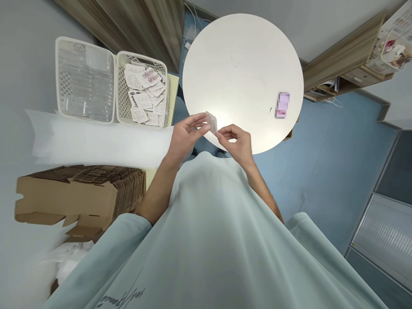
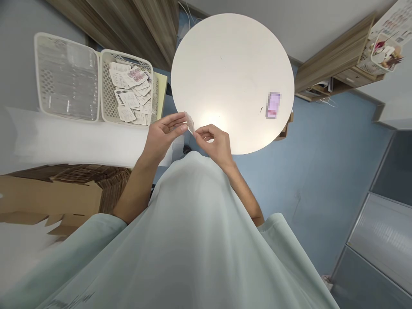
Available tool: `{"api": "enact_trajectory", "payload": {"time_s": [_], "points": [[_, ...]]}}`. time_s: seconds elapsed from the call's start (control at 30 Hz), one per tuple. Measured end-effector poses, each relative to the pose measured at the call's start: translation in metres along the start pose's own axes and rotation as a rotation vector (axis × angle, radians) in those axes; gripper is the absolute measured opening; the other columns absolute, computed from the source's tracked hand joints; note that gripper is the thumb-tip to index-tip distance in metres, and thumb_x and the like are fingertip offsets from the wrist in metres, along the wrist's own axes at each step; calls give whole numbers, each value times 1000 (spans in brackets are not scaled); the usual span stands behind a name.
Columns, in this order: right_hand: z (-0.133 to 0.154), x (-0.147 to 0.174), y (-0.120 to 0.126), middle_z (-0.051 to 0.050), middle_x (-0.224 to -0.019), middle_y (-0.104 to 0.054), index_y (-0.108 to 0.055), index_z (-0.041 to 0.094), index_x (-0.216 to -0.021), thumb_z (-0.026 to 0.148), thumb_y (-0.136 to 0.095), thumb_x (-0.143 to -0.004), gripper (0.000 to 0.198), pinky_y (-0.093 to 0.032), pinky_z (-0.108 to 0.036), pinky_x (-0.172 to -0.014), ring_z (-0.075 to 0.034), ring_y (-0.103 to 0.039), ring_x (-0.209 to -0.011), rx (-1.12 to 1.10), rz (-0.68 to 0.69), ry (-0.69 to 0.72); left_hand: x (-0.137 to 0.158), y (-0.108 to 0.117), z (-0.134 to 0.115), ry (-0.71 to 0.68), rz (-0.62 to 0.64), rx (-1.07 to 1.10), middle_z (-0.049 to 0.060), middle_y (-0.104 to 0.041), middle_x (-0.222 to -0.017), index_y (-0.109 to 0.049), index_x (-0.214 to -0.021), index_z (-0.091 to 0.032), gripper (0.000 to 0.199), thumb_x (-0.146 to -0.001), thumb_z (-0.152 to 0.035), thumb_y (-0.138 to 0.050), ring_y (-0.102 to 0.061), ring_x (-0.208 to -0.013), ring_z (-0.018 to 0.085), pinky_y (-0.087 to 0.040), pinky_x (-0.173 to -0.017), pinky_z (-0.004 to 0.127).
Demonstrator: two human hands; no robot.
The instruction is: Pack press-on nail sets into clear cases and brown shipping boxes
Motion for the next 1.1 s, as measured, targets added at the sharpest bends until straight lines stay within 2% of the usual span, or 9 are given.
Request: {"api": "enact_trajectory", "payload": {"time_s": [0.17,0.33,0.43,0.5,0.63,0.77,0.83,1.0,1.1], "points": [[-4,-4,11,-2,-95,-80,-76,26,-92,63,-85,-95,38,-68,-38,-88,-20,-78,-87,-6,-22,-8,3,8,0,-10,-78,-26,10,-86,-107,-83,-105,-20,48,-80,-57,-100,-83,-102,28,-66,-84,38],[4,-3,12,-3,-99,-76,-75,27,-94,63,-79,-102,38,-67,-38,-88,-20,-76,-89,29,-8,103,2,11,-4,-38,-57,-20,9,-86,-105,-83,-104,-22,54,-84,-70,-98,-81,-94,24,-66,-83,37],[9,0,12,-5,-103,-75,-75,29,-96,62,-73,-108,35,-67,-41,-92,-23,-74,-98,125,-6,192,-1,15,3,77,5,1,11,-84,-97,-86,-106,-22,67,-94,-88,-78,-78,-78,23,-62,-69,35],[10,1,12,-7,-106,-75,-77,30,-98,61,-70,-111,34,-67,-42,-93,-25,-73,-103,181,18,242,-2,16,8,160,67,12,12,-83,-89,-87,-104,-21,75,-95,-94,-71,-76,-69,23,-58,-61,36],[4,0,14,-8,-113,-77,-80,31,-104,60,-65,-115,35,-66,-41,-93,-25,-74,-107,260,45,296,0,18,10,199,124,-26,14,-84,-85,-87,-95,-20,62,-88,-82,-87,-75,-65,24,-56,-57,37],[-3,-2,20,-9,-116,-77,-84,32,-107,62,-69,-113,34,-67,-39,-93,-26,-76,-109,297,5,270,3,16,10,169,120,-12,9,-81,-80,-89,-100,-21,47,-83,-64,-99,-72,-61,21,-57,-57,35],[-5,-3,22,-8,-114,-78,-85,33,-110,65,-71,-111,35,-68,-39,-93,-26,-77,-109,270,-20,244,4,16,9,145,89,5,6,-79,-78,-88,-108,-21,50,-78,-58,-104,-73,-62,20,-60,-59,35],[-11,-5,22,-5,-112,-82,-82,33,-133,77,-78,-102,54,-71,-38,-90,-22,-80,-98,33,-67,102,6,8,2,77,47,0,7,-83,-89,-84,-114,-20,61,-71,-56,-109,-76,-69,21,-65,-65,35],[-17,-9,17,-3,-102,-82,-81,30,-131,82,-84,-93,64,-71,-37,-88,-21,-80,-93,-108,-50,11,8,1,-1,50,44,-6,7,-85,-92,-83,-107,-20,60,-69,-57,-110,-76,-68,19,-65,-64,33]]}}
Point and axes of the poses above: each hand's wrist, its own x-axis away from the middle knuckle, its own y-axis out of the back of the hand, z = x × y, the point moved 6 cm from there along -x, towards the middle knuckle
